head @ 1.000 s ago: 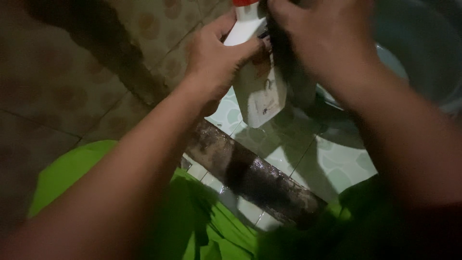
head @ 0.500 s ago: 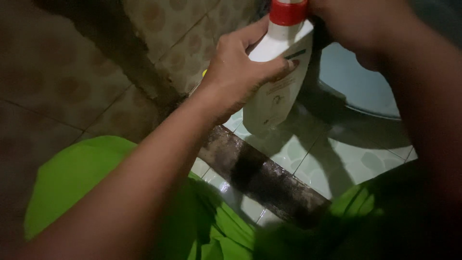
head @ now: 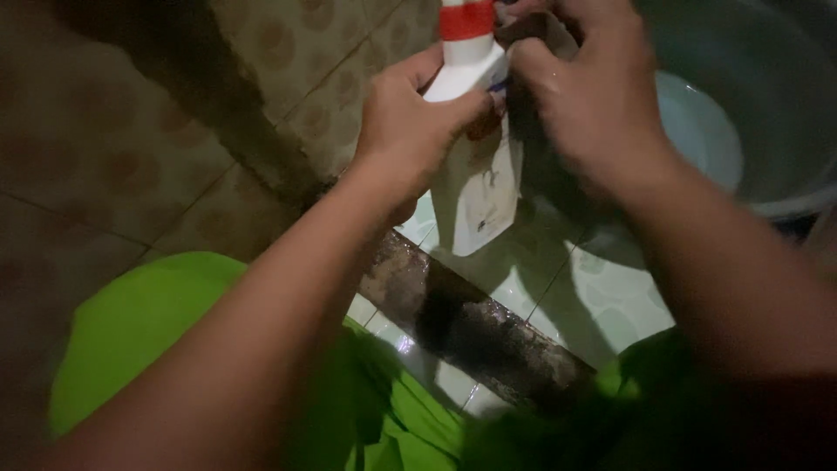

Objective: Washing a cleaning cloth in a basin and using it to wipe down soap bottles in a bathroom.

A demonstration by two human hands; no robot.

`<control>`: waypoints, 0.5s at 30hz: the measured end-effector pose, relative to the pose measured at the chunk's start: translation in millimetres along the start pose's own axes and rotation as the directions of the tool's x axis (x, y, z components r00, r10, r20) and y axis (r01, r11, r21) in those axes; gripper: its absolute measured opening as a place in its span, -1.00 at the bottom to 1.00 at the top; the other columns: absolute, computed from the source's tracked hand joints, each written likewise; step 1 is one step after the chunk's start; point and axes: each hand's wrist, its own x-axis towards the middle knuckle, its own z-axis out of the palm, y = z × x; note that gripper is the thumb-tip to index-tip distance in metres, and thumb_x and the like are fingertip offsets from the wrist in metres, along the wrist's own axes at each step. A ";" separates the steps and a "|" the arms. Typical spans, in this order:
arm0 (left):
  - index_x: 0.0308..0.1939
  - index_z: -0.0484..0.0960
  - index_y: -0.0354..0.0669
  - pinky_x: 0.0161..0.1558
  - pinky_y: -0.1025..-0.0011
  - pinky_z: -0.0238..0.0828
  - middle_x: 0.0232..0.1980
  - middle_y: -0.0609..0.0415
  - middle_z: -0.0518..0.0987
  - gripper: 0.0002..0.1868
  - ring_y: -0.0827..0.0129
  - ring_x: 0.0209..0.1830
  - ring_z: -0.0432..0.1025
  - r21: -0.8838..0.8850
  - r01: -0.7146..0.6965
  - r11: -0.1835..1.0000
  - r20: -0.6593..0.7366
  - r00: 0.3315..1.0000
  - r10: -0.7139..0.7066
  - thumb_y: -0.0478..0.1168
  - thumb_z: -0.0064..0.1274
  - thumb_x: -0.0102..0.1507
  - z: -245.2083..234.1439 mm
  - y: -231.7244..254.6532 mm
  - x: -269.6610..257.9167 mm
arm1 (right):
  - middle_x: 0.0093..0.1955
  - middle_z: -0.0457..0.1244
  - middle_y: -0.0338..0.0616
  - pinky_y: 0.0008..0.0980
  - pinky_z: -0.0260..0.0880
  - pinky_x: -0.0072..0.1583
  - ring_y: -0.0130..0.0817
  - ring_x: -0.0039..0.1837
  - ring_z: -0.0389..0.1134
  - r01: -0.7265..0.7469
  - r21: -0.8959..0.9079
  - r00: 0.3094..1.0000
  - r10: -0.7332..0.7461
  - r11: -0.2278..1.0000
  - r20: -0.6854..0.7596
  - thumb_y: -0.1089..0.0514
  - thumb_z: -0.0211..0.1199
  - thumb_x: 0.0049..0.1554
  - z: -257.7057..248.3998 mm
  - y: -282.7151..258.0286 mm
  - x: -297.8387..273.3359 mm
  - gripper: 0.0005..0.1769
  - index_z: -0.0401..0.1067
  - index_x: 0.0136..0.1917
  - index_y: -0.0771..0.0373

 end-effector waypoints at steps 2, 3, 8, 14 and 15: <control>0.09 0.70 -0.29 -0.15 0.36 0.61 -0.20 0.03 0.73 -0.60 0.42 -0.27 0.60 -0.202 0.017 0.979 -0.015 1.000 -0.020 -0.27 0.22 0.17 3.1 -2.1 3.3 | 0.17 0.35 0.08 -0.18 0.41 0.26 -0.09 0.23 0.41 0.158 0.022 0.983 -0.156 0.987 -0.097 0.33 0.18 0.24 5.4 3.3 -8.8 -0.75 0.37 0.20 0.34; 0.09 0.70 -0.29 -0.15 0.36 0.61 -0.20 0.03 0.73 -0.60 0.42 -0.27 0.60 -0.202 0.017 0.979 -0.015 1.000 -0.020 -0.27 0.22 0.17 3.9 -2.5 4.9 | 0.17 0.35 0.08 -0.18 0.41 0.26 -0.09 0.23 0.41 0.158 0.022 0.983 -0.155 0.987 -0.097 0.33 0.18 0.24 8.3 3.7 -12.6 -0.75 0.37 0.20 0.34; -0.09 0.72 -0.36 -0.20 0.40 0.52 -0.25 0.06 0.70 -0.73 0.46 -0.31 0.56 -0.307 0.022 0.952 -0.136 0.988 -0.067 -0.27 0.24 0.18 -0.2 -21.2 22.5 | 0.03 0.40 -0.04 -0.28 0.41 0.16 -0.25 0.07 0.44 -0.214 -0.009 0.974 0.213 0.977 -0.082 0.19 0.22 0.16 21.0 -3.2 -27.3 -0.74 0.44 0.12 0.26; -0.17 0.69 -0.18 -0.28 0.36 0.61 -0.31 0.14 0.70 -0.71 0.46 -0.41 0.59 -0.268 0.092 0.959 -0.254 0.953 -0.162 -0.23 0.27 0.04 -18.3 -11.0 40.7 | -0.07 0.41 -0.03 -0.26 0.40 0.06 -0.22 -0.04 0.43 -0.400 -0.085 0.917 0.398 0.913 -0.039 0.09 0.31 0.09 32.7 12.1 -47.4 -0.79 0.60 -0.05 0.21; -0.17 0.69 -0.18 -0.28 0.36 0.61 -0.31 0.14 0.70 -0.71 0.46 -0.41 0.59 -0.268 0.092 0.959 -0.253 0.954 -0.162 -0.23 0.27 0.04 -19.6 -15.8 45.0 | -0.07 0.41 -0.03 -0.26 0.40 0.06 -0.22 -0.04 0.43 -0.401 -0.085 0.916 0.399 0.912 -0.041 0.09 0.31 0.09 32.9 10.8 -46.3 -0.79 0.60 -0.05 0.21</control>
